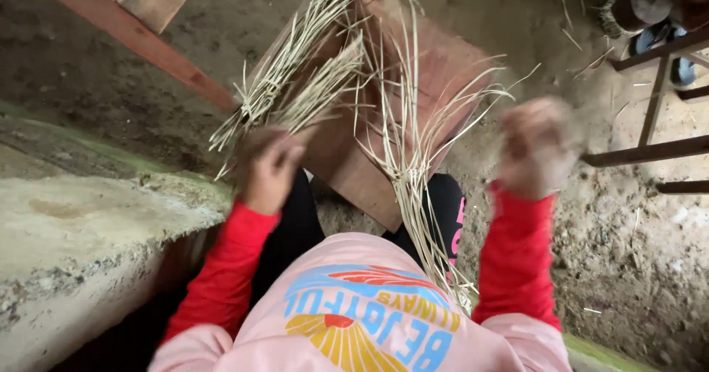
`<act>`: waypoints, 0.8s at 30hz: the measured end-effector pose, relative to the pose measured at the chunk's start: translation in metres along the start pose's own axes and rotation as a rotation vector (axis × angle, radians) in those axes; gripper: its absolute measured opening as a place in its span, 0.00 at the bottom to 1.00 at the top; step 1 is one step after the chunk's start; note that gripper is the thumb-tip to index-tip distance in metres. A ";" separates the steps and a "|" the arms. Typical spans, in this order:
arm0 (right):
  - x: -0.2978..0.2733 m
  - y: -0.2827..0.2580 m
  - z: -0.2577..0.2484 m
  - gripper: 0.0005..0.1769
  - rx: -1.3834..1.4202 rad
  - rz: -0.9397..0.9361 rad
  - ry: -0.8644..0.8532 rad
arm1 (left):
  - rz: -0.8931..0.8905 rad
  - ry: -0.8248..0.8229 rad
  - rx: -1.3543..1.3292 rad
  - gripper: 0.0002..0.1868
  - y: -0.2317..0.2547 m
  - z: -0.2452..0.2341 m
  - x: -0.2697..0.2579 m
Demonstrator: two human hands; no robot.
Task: Weaving long straw strands together by hand to create a bundle or mat.
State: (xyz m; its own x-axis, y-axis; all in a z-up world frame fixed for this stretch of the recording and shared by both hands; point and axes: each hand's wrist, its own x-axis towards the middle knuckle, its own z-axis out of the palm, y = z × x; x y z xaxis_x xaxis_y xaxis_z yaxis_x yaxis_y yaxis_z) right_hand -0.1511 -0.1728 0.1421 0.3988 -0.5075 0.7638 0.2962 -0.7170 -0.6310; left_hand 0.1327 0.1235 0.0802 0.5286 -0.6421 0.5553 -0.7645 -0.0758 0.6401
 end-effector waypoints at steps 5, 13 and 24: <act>-0.077 -0.058 0.077 0.20 -0.045 0.186 -0.275 | -0.576 -0.409 -0.981 0.11 0.089 0.042 0.011; -0.138 -0.082 0.075 0.05 -0.038 0.302 -0.582 | -1.028 -0.071 -1.583 0.09 0.028 0.063 0.023; -0.078 -0.059 0.047 0.12 -0.196 0.533 -0.463 | -0.768 -0.351 -1.282 0.11 0.053 0.070 0.029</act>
